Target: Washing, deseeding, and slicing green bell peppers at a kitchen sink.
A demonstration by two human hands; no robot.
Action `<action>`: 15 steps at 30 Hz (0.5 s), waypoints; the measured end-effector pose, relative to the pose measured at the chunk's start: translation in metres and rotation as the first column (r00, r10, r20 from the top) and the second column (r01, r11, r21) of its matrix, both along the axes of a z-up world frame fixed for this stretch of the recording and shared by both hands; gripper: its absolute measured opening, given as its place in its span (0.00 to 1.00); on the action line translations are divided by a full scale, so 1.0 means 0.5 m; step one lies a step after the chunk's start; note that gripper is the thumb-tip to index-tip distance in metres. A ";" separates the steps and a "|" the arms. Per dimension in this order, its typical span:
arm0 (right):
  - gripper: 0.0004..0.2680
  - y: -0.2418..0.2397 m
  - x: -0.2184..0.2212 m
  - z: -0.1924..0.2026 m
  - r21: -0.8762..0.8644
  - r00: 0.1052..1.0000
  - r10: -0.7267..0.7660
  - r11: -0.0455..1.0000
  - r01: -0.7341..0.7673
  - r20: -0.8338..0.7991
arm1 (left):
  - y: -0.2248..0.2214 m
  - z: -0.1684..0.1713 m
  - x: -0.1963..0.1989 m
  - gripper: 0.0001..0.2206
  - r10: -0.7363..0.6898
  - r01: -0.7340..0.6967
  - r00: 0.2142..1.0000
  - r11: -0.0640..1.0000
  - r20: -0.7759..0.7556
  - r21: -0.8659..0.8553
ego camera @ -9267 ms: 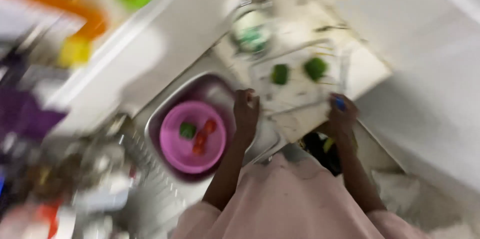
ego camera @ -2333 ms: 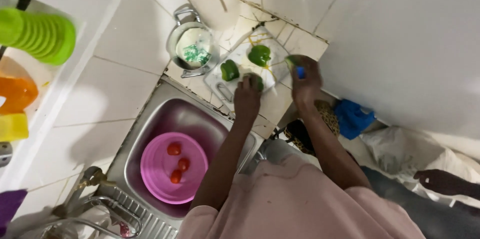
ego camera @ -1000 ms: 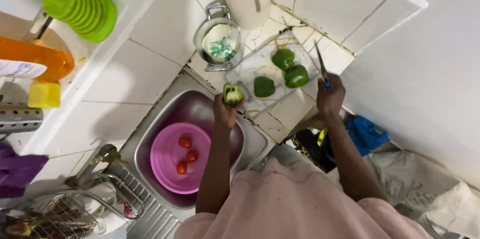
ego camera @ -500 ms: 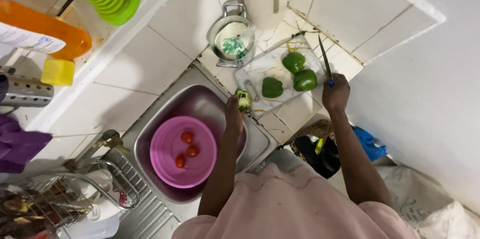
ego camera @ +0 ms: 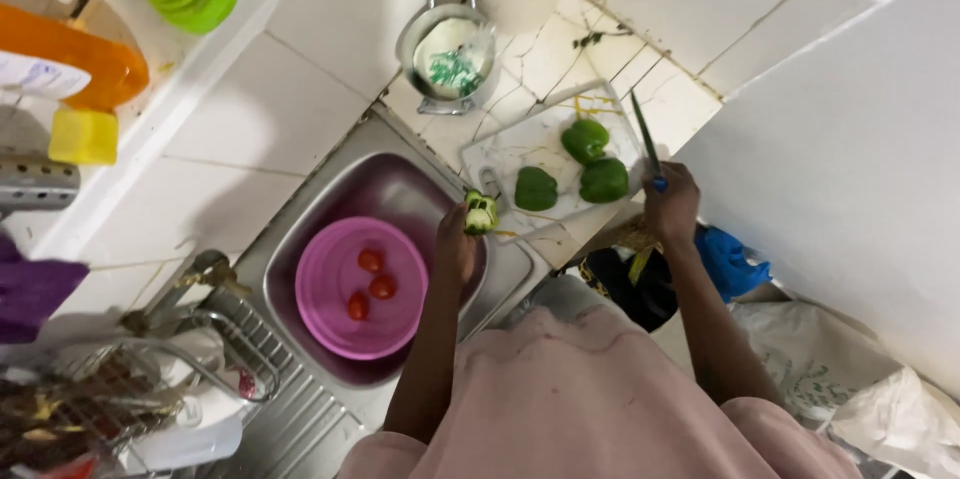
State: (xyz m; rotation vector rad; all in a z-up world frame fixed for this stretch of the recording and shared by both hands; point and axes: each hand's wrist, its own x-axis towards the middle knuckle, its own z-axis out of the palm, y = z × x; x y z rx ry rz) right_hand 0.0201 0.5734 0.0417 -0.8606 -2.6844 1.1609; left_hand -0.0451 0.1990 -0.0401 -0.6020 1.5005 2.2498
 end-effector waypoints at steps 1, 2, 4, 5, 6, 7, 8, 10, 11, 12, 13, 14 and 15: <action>0.10 -0.009 0.016 0.024 -0.007 1.000 0.009 1.000 -0.008 0.007 | -0.006 0.032 0.019 0.18 0.009 -0.008 1.000 1.000 0.007 -0.007; 0.08 -0.014 0.027 0.049 -0.040 1.000 -0.019 0.999 0.019 -0.009 | -0.009 0.065 0.032 0.14 0.091 -0.093 0.995 0.994 0.048 0.052; 0.07 -0.020 0.052 0.097 -0.073 0.999 -0.047 0.996 0.045 -0.027 | -0.005 0.137 0.047 0.11 0.169 -0.179 0.981 0.978 0.090 0.108; 0.06 -0.021 0.065 0.119 -0.127 0.990 -0.108 0.987 0.095 -0.095 | 0.000 0.176 0.049 0.12 0.209 -0.230 0.972 0.945 0.110 0.232; 0.05 -0.017 0.078 0.142 -0.182 0.974 -0.162 0.974 0.133 -0.158 | 0.009 0.215 0.057 0.12 0.253 -0.285 0.958 0.891 0.136 0.352; 0.05 -0.026 0.080 0.152 -0.180 0.975 -0.154 0.976 0.125 -0.160 | 0.022 0.225 0.044 0.12 0.260 -0.292 0.956 0.888 0.135 0.355; 0.11 -0.038 0.089 0.161 -0.328 0.969 -0.183 0.937 0.121 -0.168 | 0.030 0.235 0.042 0.15 0.204 -0.249 0.968 0.862 0.146 0.443; 0.18 -0.071 0.099 0.183 -0.466 0.963 -0.209 0.878 0.108 -0.170 | 0.046 0.251 0.030 0.19 0.152 -0.209 0.977 0.823 0.150 0.529; 0.16 -0.091 0.102 0.195 -0.601 0.959 -0.179 0.799 0.011 -0.220 | 0.055 0.257 0.022 0.20 0.110 -0.180 0.982 0.800 0.155 0.572; 0.14 -0.110 0.105 0.208 -0.712 0.947 -0.164 0.697 -0.087 -0.276 | 0.068 0.263 0.010 0.22 0.060 -0.145 0.986 0.774 0.156 0.616; 0.14 -0.133 0.106 0.219 -0.708 0.946 -0.166 0.701 -0.085 -0.279 | 0.081 0.280 0.003 0.22 0.056 -0.141 0.986 0.772 0.155 0.620; 0.10 -0.158 0.113 0.230 -0.630 0.980 -0.017 0.768 -0.115 -0.200 | 0.097 0.297 -0.002 0.22 0.083 -0.150 0.988 0.743 0.132 0.652; 0.07 -0.181 0.120 0.241 -0.550 0.988 0.122 0.820 -0.157 -0.099 | 0.113 0.314 -0.007 0.23 0.112 -0.157 0.988 0.713 0.110 0.683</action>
